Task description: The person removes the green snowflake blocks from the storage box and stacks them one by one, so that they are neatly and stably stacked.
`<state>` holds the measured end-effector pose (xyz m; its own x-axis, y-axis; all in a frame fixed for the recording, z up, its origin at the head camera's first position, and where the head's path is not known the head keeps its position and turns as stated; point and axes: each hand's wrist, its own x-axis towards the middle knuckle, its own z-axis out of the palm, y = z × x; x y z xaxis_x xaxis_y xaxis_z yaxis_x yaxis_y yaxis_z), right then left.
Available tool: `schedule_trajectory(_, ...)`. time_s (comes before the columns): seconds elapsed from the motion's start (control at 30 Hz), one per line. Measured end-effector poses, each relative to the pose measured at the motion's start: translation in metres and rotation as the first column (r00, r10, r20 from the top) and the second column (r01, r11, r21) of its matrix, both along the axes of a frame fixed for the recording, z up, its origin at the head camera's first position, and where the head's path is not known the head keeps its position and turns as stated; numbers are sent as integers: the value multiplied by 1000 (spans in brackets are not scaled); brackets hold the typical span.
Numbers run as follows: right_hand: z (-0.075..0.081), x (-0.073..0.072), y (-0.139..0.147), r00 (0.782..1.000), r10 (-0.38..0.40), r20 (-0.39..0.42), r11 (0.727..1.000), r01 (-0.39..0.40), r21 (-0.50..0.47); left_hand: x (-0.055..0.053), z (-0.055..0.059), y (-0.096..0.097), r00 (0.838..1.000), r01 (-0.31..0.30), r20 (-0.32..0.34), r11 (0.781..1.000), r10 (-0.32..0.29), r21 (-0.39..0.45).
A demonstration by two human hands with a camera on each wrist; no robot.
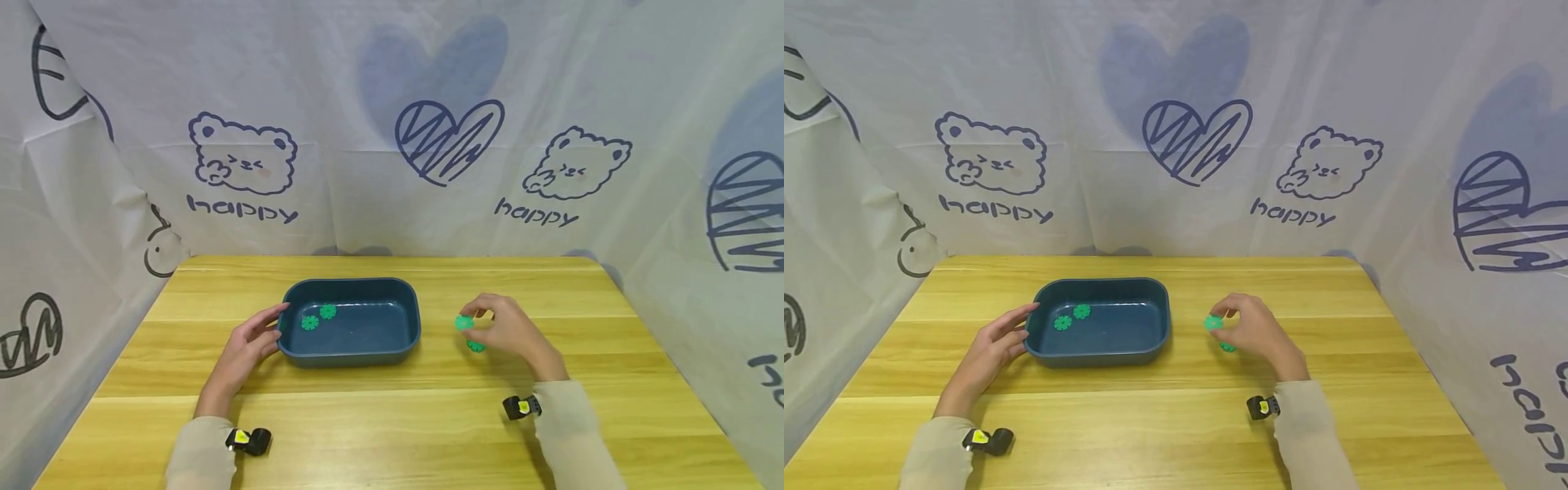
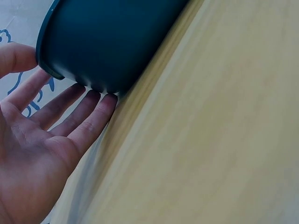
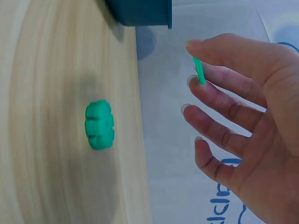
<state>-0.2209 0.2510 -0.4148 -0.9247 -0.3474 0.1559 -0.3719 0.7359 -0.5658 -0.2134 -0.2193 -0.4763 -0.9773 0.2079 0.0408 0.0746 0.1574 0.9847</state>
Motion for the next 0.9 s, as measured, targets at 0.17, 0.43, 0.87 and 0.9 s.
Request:
schedule_trajectory(0.17,-5,1,7,999,-30,17,999,30,18,0,0,0,1000,2,2,1000,-2,5)
schedule_trajectory(0.43,-11,1,16,997,-66,36,995,63,75,2,0,-1,1000,-3,6,1000,3,1)
schedule_trajectory(0.87,-21,-1,19,991,-102,86,985,89,148,0,1,-1,1000,-5,-1,1000,5,-6)
schedule_trajectory(0.9,-21,0,19,990,-104,91,985,90,147,0,1,-1,1000,-5,-2,1000,5,-5)
